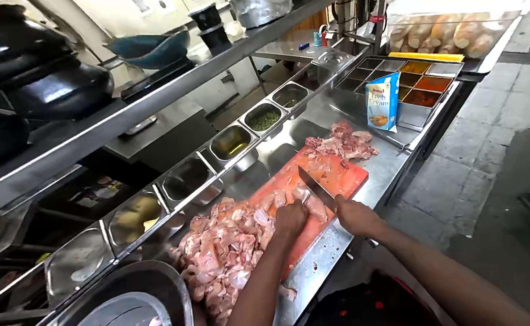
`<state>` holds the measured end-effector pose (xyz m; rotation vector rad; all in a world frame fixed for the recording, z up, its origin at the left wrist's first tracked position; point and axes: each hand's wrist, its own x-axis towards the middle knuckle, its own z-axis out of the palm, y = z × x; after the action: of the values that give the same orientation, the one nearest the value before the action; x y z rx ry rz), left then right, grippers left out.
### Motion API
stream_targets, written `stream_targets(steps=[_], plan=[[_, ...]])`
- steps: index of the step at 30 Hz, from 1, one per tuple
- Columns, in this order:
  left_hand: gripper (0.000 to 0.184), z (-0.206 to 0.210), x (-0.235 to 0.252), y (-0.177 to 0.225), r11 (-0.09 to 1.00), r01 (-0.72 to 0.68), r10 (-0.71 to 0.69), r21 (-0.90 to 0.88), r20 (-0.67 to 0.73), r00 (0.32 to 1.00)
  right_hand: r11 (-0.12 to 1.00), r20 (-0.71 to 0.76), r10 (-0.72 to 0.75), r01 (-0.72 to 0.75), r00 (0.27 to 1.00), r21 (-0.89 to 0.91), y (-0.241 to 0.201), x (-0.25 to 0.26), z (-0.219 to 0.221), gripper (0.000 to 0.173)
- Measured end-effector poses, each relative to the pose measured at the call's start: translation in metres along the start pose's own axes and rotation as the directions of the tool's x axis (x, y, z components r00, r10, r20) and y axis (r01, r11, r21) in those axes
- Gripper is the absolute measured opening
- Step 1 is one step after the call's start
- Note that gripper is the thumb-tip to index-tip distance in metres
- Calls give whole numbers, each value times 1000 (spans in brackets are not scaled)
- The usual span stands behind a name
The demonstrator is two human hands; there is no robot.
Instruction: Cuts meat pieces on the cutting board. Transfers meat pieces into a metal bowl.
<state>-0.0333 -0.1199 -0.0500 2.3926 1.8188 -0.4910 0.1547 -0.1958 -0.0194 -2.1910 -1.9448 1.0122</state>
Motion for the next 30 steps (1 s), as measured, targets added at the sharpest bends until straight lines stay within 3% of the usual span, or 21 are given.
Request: stream_targets(steps=[2,3,4,6,7,8,9,10,11,12,13,14,16,21,30], plan=[[48,0,1,-2,999,-2,2,-33,-11,1000,997,-160,-75,80,984,22,-11,-21,-41,30],[48,0,0,-2,999,4,-4,-40,-5,1000,986,-308,-142,160,941,35,-16,-35,-63,31],[48,0,0,-2,999,6,-7,-46,-1,1000,961,-502,-220,275,836,36,-20,-46,-83,32],[47,1,1,-3,998,0,-1,-66,-7,1000,875,-851,-254,484,459,0,-30,-50,-110,35],[46,3,2,-4,997,-9,8,-78,-13,1000,830,-933,-180,557,310,25,-36,-42,-111,37],[45,4,3,-6,995,-21,19,-93,-23,1000,800,-967,-100,597,235,62,-39,-30,-100,43],[45,5,4,-8,994,-29,26,-101,-33,999,813,-960,-55,570,274,116,-38,-16,-76,47],[45,6,5,-9,994,-33,29,-105,-39,999,874,-887,-66,455,457,169,-32,-6,-44,48],[45,6,7,-9,993,-34,29,-114,-43,999,935,-671,-96,297,735,191,-24,2,-17,44],[46,7,6,-8,993,-34,29,-116,-43,999,973,-352,-86,155,932,173,-18,15,5,44],[46,7,3,-10,994,-39,35,-106,-43,998,993,-81,-42,51,996,108,-18,28,20,46],[46,1,6,-11,995,-41,37,-90,-50,998,998,63,-14,10,998,56,-20,40,17,50],[46,3,1,-14,996,-43,40,-76,-37,999,1000,163,-16,16,986,6,-23,43,12,50],[48,3,0,-16,999,-30,27,-36,-70,997,1000,168,20,-19,986,-8,-22,20,3,43],[46,6,-12,-39,999,14,-17,-31,-106,994,988,319,101,-56,942,-145,40,-78,-5,40]])
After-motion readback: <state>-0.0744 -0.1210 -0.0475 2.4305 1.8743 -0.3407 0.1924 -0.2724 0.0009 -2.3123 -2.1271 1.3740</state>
